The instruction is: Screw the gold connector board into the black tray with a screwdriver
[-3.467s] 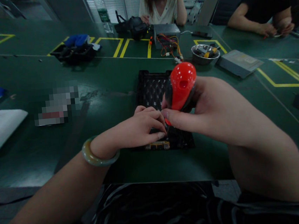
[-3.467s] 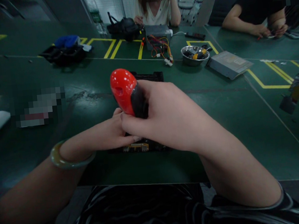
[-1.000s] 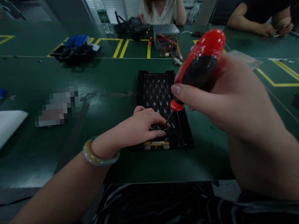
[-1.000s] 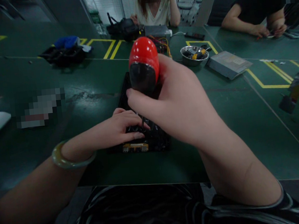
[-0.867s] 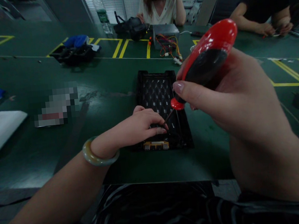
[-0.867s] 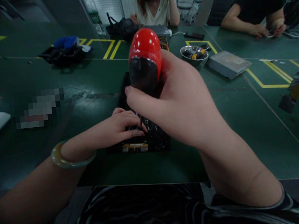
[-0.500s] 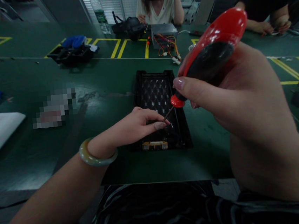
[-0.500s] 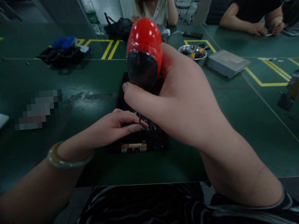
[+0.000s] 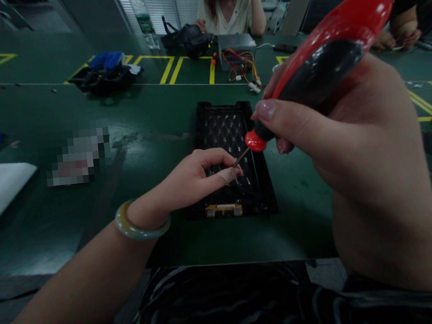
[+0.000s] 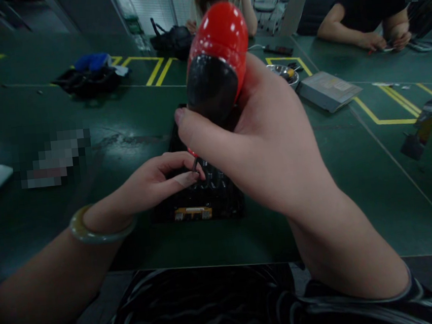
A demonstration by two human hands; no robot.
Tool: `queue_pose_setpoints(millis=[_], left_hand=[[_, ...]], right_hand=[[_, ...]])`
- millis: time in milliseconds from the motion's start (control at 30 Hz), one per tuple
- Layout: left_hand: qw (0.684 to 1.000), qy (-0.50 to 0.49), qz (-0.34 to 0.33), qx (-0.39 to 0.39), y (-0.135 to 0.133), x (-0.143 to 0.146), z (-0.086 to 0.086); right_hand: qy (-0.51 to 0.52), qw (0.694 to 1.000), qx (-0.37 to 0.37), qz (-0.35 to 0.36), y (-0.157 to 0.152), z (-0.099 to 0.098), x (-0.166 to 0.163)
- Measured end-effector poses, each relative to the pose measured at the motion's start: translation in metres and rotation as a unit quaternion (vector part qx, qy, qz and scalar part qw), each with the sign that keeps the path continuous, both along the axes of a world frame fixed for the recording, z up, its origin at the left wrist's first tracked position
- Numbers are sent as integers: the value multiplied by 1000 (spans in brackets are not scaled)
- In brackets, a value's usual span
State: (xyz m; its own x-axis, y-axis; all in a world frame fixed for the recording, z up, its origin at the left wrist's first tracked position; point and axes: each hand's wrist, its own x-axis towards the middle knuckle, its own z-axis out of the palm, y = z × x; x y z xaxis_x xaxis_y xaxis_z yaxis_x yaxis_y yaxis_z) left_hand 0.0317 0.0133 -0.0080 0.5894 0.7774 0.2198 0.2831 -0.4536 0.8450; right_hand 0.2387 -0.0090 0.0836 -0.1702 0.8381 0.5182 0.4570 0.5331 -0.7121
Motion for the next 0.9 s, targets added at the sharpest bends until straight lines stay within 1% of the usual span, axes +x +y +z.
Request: queue_pose_setpoints(millis=[167,333,433,567,633,733,800,900], left_hand=[[996,-84,23,-27,-3,0,-1],[984,-131,73,-97,-6,-1,0],[972,-171,98,-130,-4,-2,-2],[962,-204,115,-142,4,-4,-7],[964,-188,126,-140,7,-4,-8],[972,-132,131,-141,8,-2,-7],[978,-101,112,-145,5,-1,-6],[985,-66,66,-144,2,0,-5]], right_hand=[[16,1000,-6,2,-1,0,0],[9,1000,-29,2,-7,4,-2],[-1,999,-42,12,-8,3,-3],[-6,999,-37,32,-6,4,-4],[-21,999,-22,12,-6,5,-3],[-31,999,-11,-27,-5,7,0],[-34,999,-2,-29,-5,8,2],[-55,998,1,-25,-4,8,4]])
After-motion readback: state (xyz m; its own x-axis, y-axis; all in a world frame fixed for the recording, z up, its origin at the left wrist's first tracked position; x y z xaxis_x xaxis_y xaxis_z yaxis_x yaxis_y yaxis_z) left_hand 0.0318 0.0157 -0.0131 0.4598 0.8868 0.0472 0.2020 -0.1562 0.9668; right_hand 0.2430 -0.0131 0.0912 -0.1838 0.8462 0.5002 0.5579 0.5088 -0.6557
